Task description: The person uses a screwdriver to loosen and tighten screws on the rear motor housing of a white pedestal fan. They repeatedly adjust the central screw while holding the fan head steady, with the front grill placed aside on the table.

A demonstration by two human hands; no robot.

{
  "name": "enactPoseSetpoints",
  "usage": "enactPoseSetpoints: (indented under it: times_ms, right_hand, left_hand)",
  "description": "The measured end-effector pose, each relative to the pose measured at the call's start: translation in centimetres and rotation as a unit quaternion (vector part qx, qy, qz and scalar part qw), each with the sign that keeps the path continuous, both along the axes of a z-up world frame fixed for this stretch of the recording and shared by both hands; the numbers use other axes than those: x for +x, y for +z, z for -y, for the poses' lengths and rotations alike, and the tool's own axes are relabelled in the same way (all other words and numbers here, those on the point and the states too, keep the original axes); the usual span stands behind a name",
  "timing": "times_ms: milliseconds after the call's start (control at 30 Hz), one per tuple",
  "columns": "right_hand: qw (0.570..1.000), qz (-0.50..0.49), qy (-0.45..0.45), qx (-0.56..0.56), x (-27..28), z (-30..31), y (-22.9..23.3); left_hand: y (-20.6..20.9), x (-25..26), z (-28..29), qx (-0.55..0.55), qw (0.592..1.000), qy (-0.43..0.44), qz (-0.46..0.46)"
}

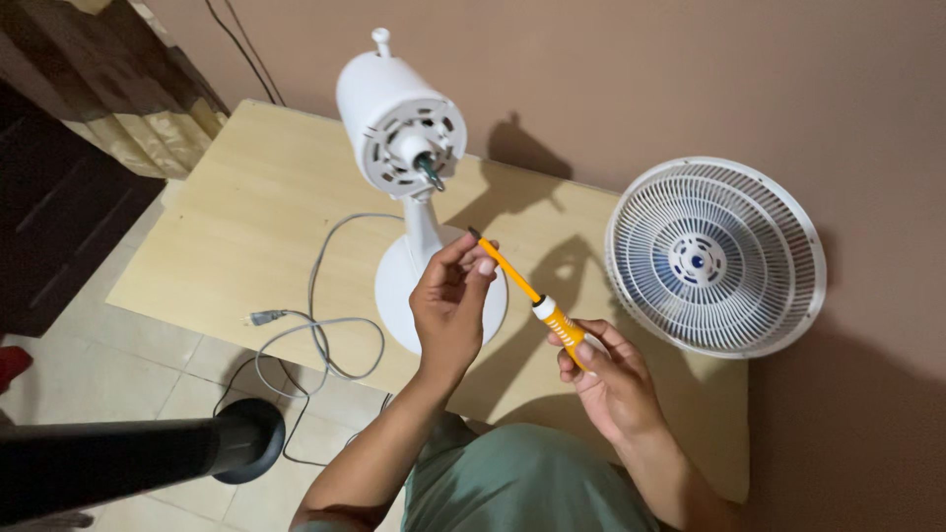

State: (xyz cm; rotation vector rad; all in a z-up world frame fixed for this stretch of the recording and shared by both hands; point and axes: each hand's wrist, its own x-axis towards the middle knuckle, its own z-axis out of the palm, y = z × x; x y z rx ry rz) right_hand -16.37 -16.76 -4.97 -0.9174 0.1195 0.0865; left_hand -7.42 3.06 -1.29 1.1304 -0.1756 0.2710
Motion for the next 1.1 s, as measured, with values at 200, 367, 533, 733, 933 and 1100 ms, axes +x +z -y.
enactPoseSetpoints:
  times_ms: [200, 367, 533, 733, 933, 1100]
  right_hand:
    - [0.961, 0.127, -0.031, -0.244, 1.3, -2.6, 5.0]
    - [0.882, 0.236, -0.092, -0.397, 3.6, -5.7, 9.3]
    - [0.812, 0.221, -0.137, -0.523, 4.9, -7.3, 12.5]
    - [0.817, 0.171, -0.138, -0.532, 5.2, -7.9, 14.2]
    - [0.788, 0.138, -0.14, -0.584, 4.9, -8.5, 16.3]
    - [0.744, 0.132, -0.137, -0.64, 4.8, -9.2, 18.1]
  left_hand:
    - [4.9, 2.0, -2.5, 0.083, 0.994, 0.068, 0.036]
    - [6.6, 5.3, -4.3, 0.173, 0.974, 0.126, 0.072]
    - [6.6, 7.6, -4.5, 0.136, 0.988, 0.066, 0.028]
    - [6.9, 7.9, -4.9, 0.159, 0.984, 0.072, 0.019]
    - [6.9, 8.1, -5.0, 0.142, 0.988, 0.055, 0.014]
    - [6.8, 8.2, -5.1, 0.114, 0.993, 0.035, 0.006]
